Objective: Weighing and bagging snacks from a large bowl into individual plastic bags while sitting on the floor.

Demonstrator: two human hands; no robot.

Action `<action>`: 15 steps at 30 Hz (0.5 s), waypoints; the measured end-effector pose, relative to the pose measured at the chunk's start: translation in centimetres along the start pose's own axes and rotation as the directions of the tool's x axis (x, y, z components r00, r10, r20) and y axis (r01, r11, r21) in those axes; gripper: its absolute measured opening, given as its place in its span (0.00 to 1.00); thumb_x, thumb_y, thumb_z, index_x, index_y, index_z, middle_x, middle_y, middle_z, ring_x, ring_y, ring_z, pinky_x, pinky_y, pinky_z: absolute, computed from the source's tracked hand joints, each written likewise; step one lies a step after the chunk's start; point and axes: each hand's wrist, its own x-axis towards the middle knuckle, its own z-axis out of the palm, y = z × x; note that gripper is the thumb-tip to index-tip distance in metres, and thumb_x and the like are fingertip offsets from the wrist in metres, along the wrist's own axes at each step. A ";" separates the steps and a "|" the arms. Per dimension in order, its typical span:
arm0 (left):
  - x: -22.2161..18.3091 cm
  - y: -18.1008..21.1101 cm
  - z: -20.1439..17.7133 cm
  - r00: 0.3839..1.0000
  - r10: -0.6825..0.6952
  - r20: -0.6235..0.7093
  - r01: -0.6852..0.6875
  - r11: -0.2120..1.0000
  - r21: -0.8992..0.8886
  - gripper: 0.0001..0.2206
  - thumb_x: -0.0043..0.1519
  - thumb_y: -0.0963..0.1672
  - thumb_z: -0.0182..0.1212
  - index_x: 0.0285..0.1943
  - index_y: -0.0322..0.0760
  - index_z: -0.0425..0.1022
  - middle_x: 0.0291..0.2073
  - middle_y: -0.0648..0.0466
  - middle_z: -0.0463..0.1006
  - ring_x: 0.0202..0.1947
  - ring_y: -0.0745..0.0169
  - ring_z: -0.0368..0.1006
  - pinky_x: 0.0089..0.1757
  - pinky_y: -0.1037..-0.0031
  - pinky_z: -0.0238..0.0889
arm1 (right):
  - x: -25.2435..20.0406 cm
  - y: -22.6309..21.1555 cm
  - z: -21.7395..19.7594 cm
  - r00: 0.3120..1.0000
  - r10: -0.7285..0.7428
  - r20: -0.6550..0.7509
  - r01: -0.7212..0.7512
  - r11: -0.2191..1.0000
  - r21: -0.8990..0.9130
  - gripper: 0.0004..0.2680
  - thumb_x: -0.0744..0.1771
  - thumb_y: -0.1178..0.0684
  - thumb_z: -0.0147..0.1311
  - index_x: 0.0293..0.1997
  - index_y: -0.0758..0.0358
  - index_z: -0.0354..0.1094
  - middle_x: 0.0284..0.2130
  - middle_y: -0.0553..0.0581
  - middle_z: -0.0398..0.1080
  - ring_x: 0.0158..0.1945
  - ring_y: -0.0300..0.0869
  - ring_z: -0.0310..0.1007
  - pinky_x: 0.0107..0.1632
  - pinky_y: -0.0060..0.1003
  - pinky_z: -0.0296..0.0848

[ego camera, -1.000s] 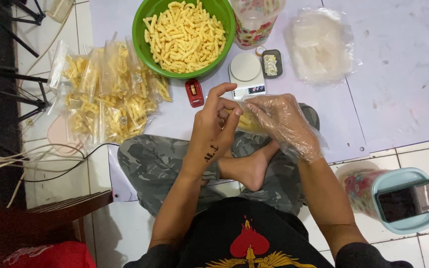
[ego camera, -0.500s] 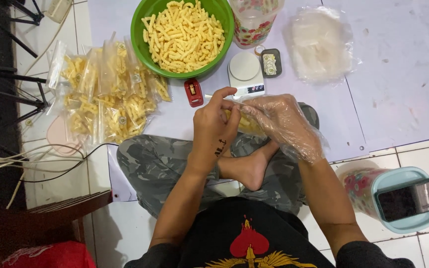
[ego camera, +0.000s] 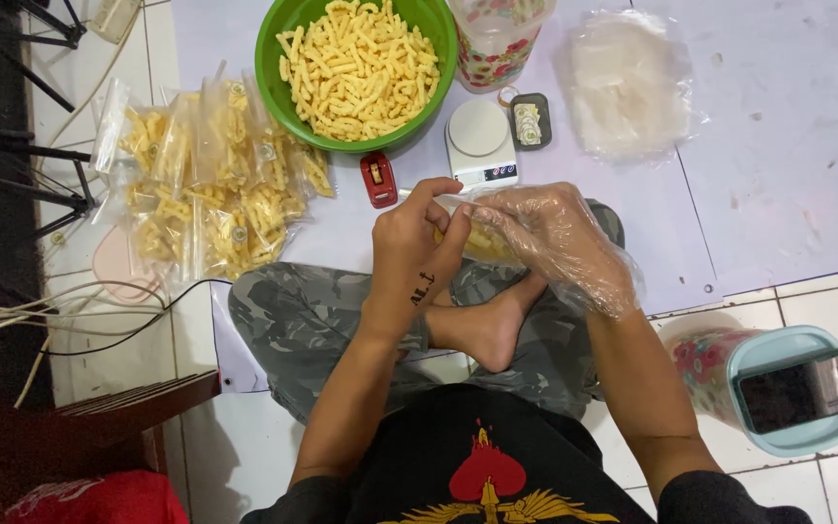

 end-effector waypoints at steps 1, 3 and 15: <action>-0.1 0.1 -0.1 1.000 -0.001 0.001 0.001 1.000 0.001 0.08 0.61 0.40 0.64 0.48 0.36 0.77 0.14 0.56 0.74 0.12 0.63 0.66 0.22 0.75 0.62 | 0.0 0.0 0.0 1.000 0.001 0.000 -0.001 1.000 0.001 0.09 0.68 0.58 0.54 0.51 0.66 0.78 0.39 0.71 0.79 0.44 0.65 0.79 0.46 0.57 0.77; -0.1 0.5 -0.3 1.000 -0.011 0.006 0.011 1.000 -0.002 0.06 0.62 0.42 0.64 0.46 0.37 0.78 0.13 0.56 0.72 0.13 0.62 0.67 0.24 0.74 0.63 | 0.2 0.1 -0.1 1.000 0.001 0.021 -0.001 1.000 0.026 0.09 0.68 0.57 0.55 0.51 0.66 0.77 0.37 0.69 0.79 0.42 0.62 0.80 0.46 0.54 0.78; -0.3 -2.8 0.7 0.873 0.481 -0.082 -0.430 0.837 0.339 0.02 0.64 0.46 0.65 0.41 0.49 0.79 0.36 0.57 0.78 0.46 0.54 0.74 0.53 0.56 0.59 | -0.6 0.4 -0.4 1.000 -0.022 0.008 0.022 0.999 -0.034 0.07 0.69 0.55 0.55 0.45 0.62 0.79 0.34 0.64 0.80 0.41 0.58 0.81 0.40 0.51 0.78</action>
